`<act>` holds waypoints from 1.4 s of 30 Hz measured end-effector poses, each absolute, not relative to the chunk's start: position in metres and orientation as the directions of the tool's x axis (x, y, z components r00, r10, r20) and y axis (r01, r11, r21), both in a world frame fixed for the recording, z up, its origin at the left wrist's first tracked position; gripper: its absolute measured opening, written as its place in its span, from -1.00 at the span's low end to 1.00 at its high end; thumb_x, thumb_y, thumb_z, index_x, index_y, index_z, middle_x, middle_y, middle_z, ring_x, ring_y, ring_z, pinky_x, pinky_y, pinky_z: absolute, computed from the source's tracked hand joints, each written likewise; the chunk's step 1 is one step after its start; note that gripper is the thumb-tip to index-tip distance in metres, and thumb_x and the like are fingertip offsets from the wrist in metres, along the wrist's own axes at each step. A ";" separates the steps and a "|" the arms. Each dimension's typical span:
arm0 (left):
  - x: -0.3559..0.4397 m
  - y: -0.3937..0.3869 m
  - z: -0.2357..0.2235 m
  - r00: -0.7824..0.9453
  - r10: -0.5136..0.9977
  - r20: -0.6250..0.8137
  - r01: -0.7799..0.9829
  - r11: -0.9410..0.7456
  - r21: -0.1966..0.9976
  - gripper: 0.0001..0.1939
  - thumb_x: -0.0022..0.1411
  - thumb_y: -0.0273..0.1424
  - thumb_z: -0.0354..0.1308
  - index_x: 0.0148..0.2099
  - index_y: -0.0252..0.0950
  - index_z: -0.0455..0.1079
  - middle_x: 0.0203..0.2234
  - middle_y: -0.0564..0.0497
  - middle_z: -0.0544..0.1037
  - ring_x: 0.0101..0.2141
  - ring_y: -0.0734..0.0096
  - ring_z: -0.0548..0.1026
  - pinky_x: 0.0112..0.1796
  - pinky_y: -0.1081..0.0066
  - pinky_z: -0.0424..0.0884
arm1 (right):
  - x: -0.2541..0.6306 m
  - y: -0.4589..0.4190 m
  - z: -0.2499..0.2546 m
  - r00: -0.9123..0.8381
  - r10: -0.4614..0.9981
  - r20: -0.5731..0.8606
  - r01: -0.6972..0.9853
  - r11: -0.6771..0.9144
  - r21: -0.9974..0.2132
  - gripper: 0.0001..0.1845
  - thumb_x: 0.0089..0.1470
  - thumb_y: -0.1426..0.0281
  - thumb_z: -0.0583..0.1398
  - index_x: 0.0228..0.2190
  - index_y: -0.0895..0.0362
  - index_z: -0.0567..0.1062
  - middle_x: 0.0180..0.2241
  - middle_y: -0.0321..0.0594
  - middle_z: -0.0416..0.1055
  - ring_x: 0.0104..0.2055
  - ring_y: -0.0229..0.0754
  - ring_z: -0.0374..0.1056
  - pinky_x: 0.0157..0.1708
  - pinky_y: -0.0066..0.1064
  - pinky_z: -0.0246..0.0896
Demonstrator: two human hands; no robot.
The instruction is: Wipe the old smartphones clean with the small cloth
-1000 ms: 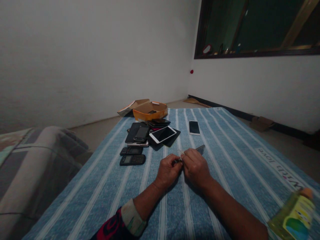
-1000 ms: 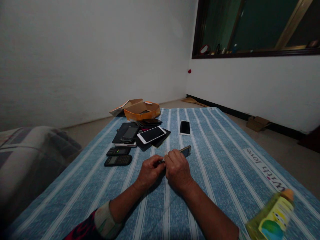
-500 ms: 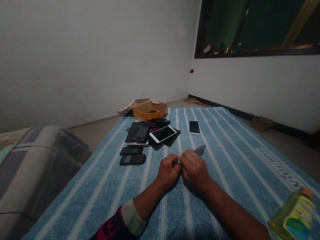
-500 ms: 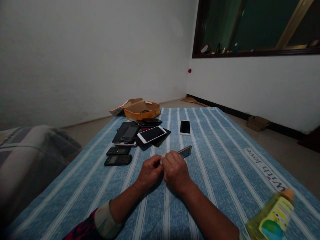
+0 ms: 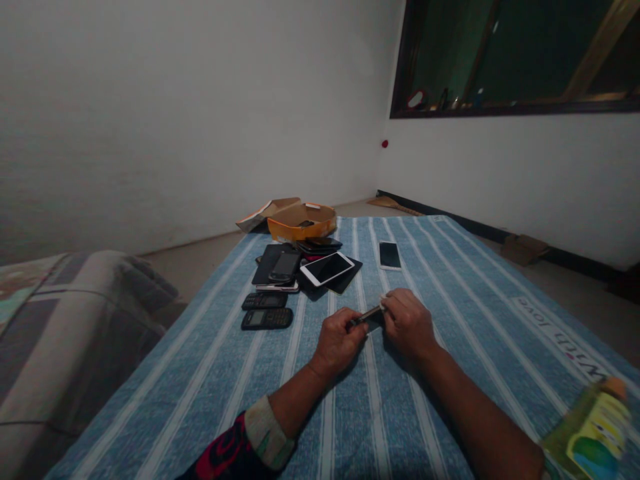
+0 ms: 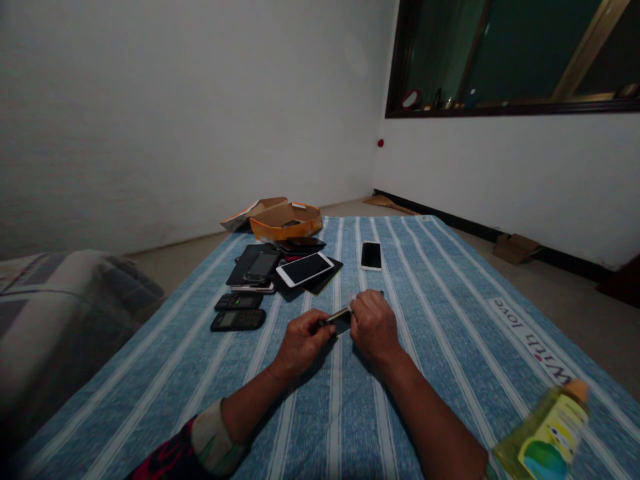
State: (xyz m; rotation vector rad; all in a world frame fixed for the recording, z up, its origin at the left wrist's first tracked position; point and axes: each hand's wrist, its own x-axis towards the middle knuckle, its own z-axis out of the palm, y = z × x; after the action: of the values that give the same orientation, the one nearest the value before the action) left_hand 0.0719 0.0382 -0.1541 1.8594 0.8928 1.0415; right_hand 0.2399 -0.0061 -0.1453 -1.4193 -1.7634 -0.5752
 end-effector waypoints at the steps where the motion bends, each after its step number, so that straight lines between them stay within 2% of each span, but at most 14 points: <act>1: 0.072 0.038 -0.154 0.412 0.852 0.322 0.190 -0.426 0.884 -0.95 0.05 -0.45 0.20 -0.40 -0.30 0.49 -0.57 0.10 0.42 -0.51 0.47 0.36 -0.46 0.48 0.27 | 0.243 -0.005 -0.146 -0.057 0.599 0.799 0.957 0.260 -0.127 -0.78 0.00 0.65 0.09 -0.48 0.12 0.44 -0.43 -0.17 0.38 -0.27 -0.09 0.27 -0.26 -0.31 0.20; 6: 0.071 0.039 -0.155 0.419 0.852 0.314 0.195 -0.423 0.885 -0.94 0.04 -0.43 0.20 -0.39 -0.29 0.49 -0.58 0.10 0.42 -0.52 0.47 0.35 -0.47 0.49 0.26 | 0.262 -0.001 -0.149 0.038 0.599 0.800 0.962 0.195 -0.191 -0.76 -0.03 0.66 0.09 -0.47 0.11 0.45 -0.40 -0.16 0.42 -0.26 -0.08 0.30 -0.24 -0.30 0.24; 10: 0.071 0.040 -0.156 0.418 0.854 0.309 0.176 -0.410 0.895 -0.94 0.04 -0.43 0.20 -0.39 -0.29 0.50 -0.57 0.09 0.43 -0.52 0.47 0.37 -0.47 0.49 0.27 | 0.274 0.003 -0.152 0.213 0.602 0.770 0.905 0.175 -0.388 -0.74 -0.05 0.60 0.05 -0.45 0.12 0.51 -0.37 -0.12 0.48 -0.26 -0.07 0.36 -0.22 -0.25 0.27; 13: 0.071 0.040 -0.157 0.416 0.856 0.306 0.176 -0.406 0.897 -0.93 0.04 -0.43 0.20 -0.39 -0.29 0.50 -0.57 0.09 0.44 -0.52 0.47 0.37 -0.48 0.49 0.27 | 0.281 0.005 -0.151 0.371 0.661 0.652 0.753 0.197 -0.628 -0.73 -0.07 0.52 0.06 -0.44 0.12 0.56 -0.38 -0.15 0.51 -0.31 -0.10 0.41 -0.24 -0.26 0.29; 16: 0.071 0.042 -0.158 0.415 0.857 0.306 0.176 -0.405 0.897 -0.92 0.05 -0.42 0.20 -0.38 -0.29 0.50 -0.57 0.09 0.43 -0.52 0.47 0.37 -0.48 0.49 0.27 | 0.284 0.005 -0.151 0.525 0.730 0.438 0.504 0.149 -0.851 -0.77 -0.08 0.39 0.14 -0.42 0.14 0.61 -0.44 -0.18 0.53 -0.39 -0.10 0.42 -0.34 -0.29 0.30; 19: 0.071 0.042 -0.159 0.411 0.858 0.308 0.189 -0.410 0.892 -0.91 0.06 -0.40 0.20 -0.37 -0.30 0.50 -0.57 0.09 0.44 -0.53 0.46 0.38 -0.48 0.48 0.28 | 0.284 0.006 -0.152 0.588 0.767 0.257 0.262 0.120 -0.957 -0.72 -0.13 0.29 0.22 -0.38 0.18 0.62 -0.50 -0.19 0.52 -0.50 -0.14 0.38 -0.48 -0.33 0.25; 21: 0.070 0.042 -0.159 0.411 0.858 0.307 0.202 -0.414 0.888 -0.90 0.07 -0.40 0.20 -0.36 -0.30 0.50 -0.57 0.08 0.45 -0.53 0.46 0.38 -0.48 0.48 0.28 | 0.283 0.005 -0.152 0.601 0.762 0.241 0.213 0.138 -0.967 -0.71 -0.15 0.28 0.25 -0.37 0.19 0.63 -0.49 -0.18 0.52 -0.50 -0.15 0.37 -0.49 -0.34 0.26; 25: 0.069 0.041 -0.158 0.403 0.859 0.317 0.216 -0.426 0.879 -0.89 0.07 -0.40 0.18 -0.35 -0.30 0.50 -0.57 0.07 0.46 -0.53 0.45 0.39 -0.47 0.47 0.28 | 0.280 0.003 -0.148 0.598 0.719 0.354 0.328 0.184 -0.927 -0.77 -0.10 0.32 0.23 -0.38 0.14 0.63 -0.43 -0.19 0.53 -0.43 -0.14 0.41 -0.38 -0.29 0.33; 28: 0.069 0.042 -0.160 0.406 0.857 0.317 0.214 -0.426 0.879 -0.88 0.09 -0.38 0.17 -0.34 -0.31 0.50 -0.55 0.06 0.47 -0.50 0.43 0.40 -0.45 0.47 0.29 | 0.275 0.001 -0.139 0.562 0.658 0.502 0.458 0.258 -0.851 -0.79 -0.03 0.36 0.18 -0.37 0.11 0.61 -0.35 -0.17 0.54 -0.30 -0.11 0.44 -0.23 -0.24 0.37; 30: 0.070 0.042 -0.161 0.423 0.849 0.316 0.205 -0.429 0.880 -0.87 0.10 -0.38 0.16 -0.33 -0.31 0.49 -0.53 0.05 0.48 -0.47 0.41 0.42 -0.43 0.46 0.31 | 0.270 -0.001 -0.132 0.508 0.588 0.629 0.557 0.333 -0.761 -0.78 0.01 0.41 0.15 -0.36 0.11 0.60 -0.31 -0.15 0.53 -0.23 -0.10 0.45 -0.15 -0.22 0.37; 34: 0.072 0.041 -0.160 0.455 0.834 0.313 0.215 -0.444 0.870 -0.87 0.12 -0.39 0.14 -0.32 -0.32 0.47 -0.49 0.03 0.48 -0.41 0.38 0.44 -0.38 0.44 0.33 | 0.256 -0.007 -0.118 0.303 0.445 0.843 0.748 0.438 -0.500 -0.73 0.10 0.52 0.10 -0.27 0.11 0.59 -0.24 -0.10 0.52 -0.15 -0.09 0.45 -0.11 -0.20 0.38; 38: 0.070 0.039 -0.151 0.519 0.794 0.317 0.276 -0.507 0.817 -0.82 0.20 -0.36 0.08 -0.31 -0.33 0.47 -0.47 0.02 0.46 -0.38 0.36 0.44 -0.34 0.42 0.33 | 0.243 -0.014 -0.112 0.082 0.382 0.920 0.844 0.465 -0.268 -0.69 0.15 0.58 0.09 -0.16 0.10 0.55 -0.17 -0.05 0.50 -0.09 -0.06 0.43 -0.10 -0.18 0.40; 42: 0.062 0.042 -0.138 0.638 0.716 0.283 0.336 -0.590 0.734 -0.81 0.24 -0.38 0.04 -0.30 -0.32 0.46 -0.47 0.03 0.46 -0.38 0.38 0.42 -0.31 0.42 0.31 | 0.236 -0.017 -0.109 -0.035 0.349 0.936 0.858 0.491 -0.151 -0.66 0.15 0.60 0.10 -0.08 0.11 0.49 -0.15 0.00 0.47 -0.05 -0.01 0.41 -0.09 -0.12 0.40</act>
State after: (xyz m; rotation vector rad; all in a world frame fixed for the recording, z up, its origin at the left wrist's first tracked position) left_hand 0.0623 0.0422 -0.1376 2.2073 0.8166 0.7579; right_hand 0.2364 -0.0172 -0.1089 -1.0600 -1.6177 -0.5680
